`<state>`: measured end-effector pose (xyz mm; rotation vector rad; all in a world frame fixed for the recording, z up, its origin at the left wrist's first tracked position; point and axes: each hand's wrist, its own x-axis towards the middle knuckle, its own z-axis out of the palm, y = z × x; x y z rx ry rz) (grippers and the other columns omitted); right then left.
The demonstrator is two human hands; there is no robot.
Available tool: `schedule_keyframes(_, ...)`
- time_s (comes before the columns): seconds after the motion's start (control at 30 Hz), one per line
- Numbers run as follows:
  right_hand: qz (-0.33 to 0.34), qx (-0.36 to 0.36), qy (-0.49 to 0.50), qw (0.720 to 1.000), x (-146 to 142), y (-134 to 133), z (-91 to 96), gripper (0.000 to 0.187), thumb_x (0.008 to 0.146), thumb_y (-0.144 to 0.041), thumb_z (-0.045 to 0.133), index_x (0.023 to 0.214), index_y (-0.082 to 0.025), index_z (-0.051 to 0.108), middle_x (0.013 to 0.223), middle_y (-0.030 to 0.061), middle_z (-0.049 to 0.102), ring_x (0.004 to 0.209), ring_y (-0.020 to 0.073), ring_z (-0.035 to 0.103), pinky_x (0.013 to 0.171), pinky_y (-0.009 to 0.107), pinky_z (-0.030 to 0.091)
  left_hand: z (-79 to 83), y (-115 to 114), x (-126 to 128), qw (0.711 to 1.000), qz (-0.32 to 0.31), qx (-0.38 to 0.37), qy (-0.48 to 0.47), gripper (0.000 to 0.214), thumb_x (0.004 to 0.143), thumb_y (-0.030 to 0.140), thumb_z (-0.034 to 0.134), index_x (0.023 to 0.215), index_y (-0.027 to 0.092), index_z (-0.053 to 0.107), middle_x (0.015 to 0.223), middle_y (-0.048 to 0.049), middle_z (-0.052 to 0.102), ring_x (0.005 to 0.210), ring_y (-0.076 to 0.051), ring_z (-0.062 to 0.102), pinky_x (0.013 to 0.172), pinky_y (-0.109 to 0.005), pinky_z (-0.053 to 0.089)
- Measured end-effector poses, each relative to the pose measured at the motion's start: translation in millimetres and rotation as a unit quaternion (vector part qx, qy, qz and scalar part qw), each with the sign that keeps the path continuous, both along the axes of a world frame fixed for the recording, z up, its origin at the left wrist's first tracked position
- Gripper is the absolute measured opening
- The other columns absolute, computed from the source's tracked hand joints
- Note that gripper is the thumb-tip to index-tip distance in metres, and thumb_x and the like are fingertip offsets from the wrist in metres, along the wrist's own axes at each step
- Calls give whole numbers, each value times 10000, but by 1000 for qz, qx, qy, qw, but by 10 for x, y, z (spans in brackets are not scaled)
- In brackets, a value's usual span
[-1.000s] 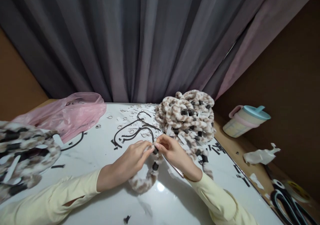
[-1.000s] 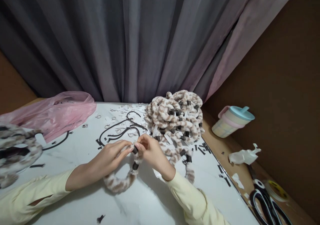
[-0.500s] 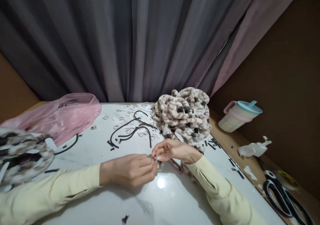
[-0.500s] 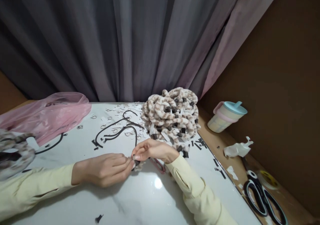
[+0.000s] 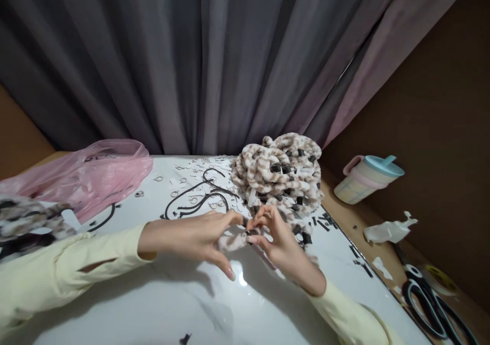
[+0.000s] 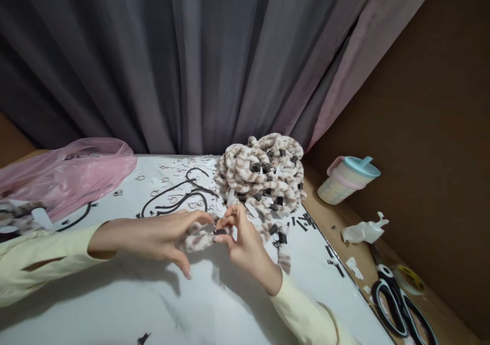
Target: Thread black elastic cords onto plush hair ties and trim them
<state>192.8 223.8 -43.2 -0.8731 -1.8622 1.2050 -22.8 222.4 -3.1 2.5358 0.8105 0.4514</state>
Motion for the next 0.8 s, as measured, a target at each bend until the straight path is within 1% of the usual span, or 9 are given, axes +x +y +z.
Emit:
schedule_keyframes(0.1, -28, 206, -27, 978, 21, -150, -166, 240, 842, -59, 450, 1008, -192, 339, 932, 55, 532, 892, 132, 538, 763, 275, 463, -50, -1, 91, 941, 13, -317, -117, 376, 920, 459, 389, 1181, 191, 427, 1053, -80, 560, 839, -133, 567, 687, -229, 469)
schedule_keyframes(0.17, -18, 265, -25, 964, 16, -195, -264, 283, 847, -22, 419, 1056, -199, 348, 983, 76, 531, 978, 145, 516, 803, 292, 470, -196, 9, 207, 903, 62, -390, -171, 425, 945, 490, 275, 1018, 158, 531, 860, -49, 566, 704, -113, 527, 631, -218, 437)
schedule_keyframes(0.23, -15, 292, -20, 956, 1, -200, -339, 336, 838, 6, 393, 1096, -203, 346, 1005, 88, 533, 1001, 151, 505, 785, 284, 484, -410, 29, 320, 875, 77, -433, -201, 508, 926, 535, 292, 846, 127, 583, 637, -16, 509, 561, -105, 454, 561, -216, 402)
schedule_keyframes(0.27, -21, 301, -15, 953, -9, -194, -369, 354, 833, 15, 378, 1108, -206, 341, 994, 87, 538, 981, 150, 513, 751, 269, 492, -525, 43, 361, 843, 42, -489, -219, 509, 928, 529, 299, 874, 122, 599, 629, -19, 524, 551, -106, 463, 584, -227, 415)
schedule_keyframes(0.37, -49, 316, -4, 947, -36, -171, -437, 351, 826, 12, 357, 1100, -208, 344, 910, 72, 550, 902, 156, 543, 666, 249, 497, -813, 92, 400, 682, -86, -677, -263, 550, 900, 567, 348, 920, 87, 615, 718, -73, 610, 561, -124, 539, 656, -285, 459)
schedule_keyframes(0.43, -54, 314, -3, 948, -44, -167, -464, 338, 823, -1, 377, 1087, -210, 351, 894, 71, 552, 897, 163, 549, 672, 259, 501, -918, 121, 373, 615, -115, -724, -289, 529, 847, 569, 475, 976, 73, 609, 782, -97, 639, 571, -133, 568, 666, -297, 467)
schedule_keyframes(0.5, -47, 308, -4, 950, -43, -172, -475, 338, 816, -8, 406, 1077, -217, 354, 909, 74, 554, 910, 164, 550, 689, 264, 504, -958, 136, 335, 604, -117, -729, -300, 520, 807, 527, 574, 1026, 55, 599, 821, -116, 651, 595, -140, 587, 679, -297, 467)
schedule_keyframes(0.67, -60, 270, 9, 961, -38, -192, -453, 352, 804, -10, 424, 1066, -217, 312, 893, 66, 562, 914, 150, 554, 683, 252, 515, -940, 125, 306, 650, -61, -697, -299, 429, 786, 444, 645, 914, 36, 619, 816, -121, 653, 659, -145, 608, 701, -263, 455)
schedule_keyframes(0.8, -70, 281, 19, 957, -36, -201, -422, 334, 792, 16, 421, 996, -221, 305, 882, 49, 594, 903, 148, 548, 690, 257, 512, -912, 123, 305, 650, -46, -697, -298, 414, 772, 462, 653, 888, 69, 593, 778, -97, 654, 614, -135, 604, 684, -261, 454)
